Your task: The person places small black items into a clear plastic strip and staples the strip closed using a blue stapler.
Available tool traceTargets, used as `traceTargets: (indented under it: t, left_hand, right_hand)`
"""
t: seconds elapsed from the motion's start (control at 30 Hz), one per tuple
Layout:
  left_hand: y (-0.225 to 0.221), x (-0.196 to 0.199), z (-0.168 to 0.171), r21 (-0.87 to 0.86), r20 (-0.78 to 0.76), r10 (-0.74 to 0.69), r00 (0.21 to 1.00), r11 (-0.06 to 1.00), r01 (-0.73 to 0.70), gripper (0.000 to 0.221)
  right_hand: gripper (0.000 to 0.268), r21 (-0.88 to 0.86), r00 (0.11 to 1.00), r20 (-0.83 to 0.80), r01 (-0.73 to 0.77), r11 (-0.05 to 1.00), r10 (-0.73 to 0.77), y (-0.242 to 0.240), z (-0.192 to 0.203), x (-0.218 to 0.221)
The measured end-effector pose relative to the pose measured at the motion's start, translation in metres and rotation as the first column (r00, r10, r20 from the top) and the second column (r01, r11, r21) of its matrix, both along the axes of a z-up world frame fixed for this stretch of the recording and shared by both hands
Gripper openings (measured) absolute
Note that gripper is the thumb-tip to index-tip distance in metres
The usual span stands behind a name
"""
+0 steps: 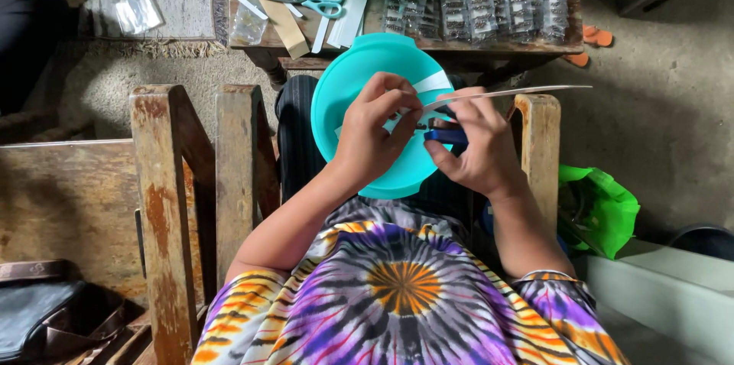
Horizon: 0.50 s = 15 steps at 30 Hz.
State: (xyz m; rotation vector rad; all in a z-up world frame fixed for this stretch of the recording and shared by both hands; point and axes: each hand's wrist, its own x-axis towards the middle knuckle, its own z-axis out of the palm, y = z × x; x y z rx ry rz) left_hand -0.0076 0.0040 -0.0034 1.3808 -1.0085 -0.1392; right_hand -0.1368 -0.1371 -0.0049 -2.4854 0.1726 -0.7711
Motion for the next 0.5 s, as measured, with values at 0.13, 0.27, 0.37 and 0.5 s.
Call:
traceTargets:
  t: [0.13,0.27,0.37,0.5]
  left_hand:
    - [0.0012,-0.0006,0.0017,-0.019,0.007,-0.008,1.000,1.000,0.008,0.015]
    - [0.0017,-0.0011,0.0008,-0.018,0.010,-0.039,0.999,0.999,0.040,0.016]
    - [0.0024,-0.0026,0.0012,-0.024,0.001,-0.044,0.999,0.999,0.044,0.017]
    - [0.0011,-0.0049,0.0001,-0.042,-0.034,-0.065,0.997,0.997,0.064,0.016]
  right_hand:
    - [0.049,-0.008,0.998,0.035,-0.047,0.999,0.048,0.0052,0.0008,0.0019]
    - [0.043,0.016,0.995,0.052,-0.087,0.996,0.086,0.0093,0.0041,0.0032]
    - [0.041,-0.007,0.996,0.046,-0.081,0.997,0.082,0.0096,0.0047,0.0014]
    - [0.037,-0.026,0.993,0.072,-0.095,0.995,0.097,0.0066,0.0078,0.0006]
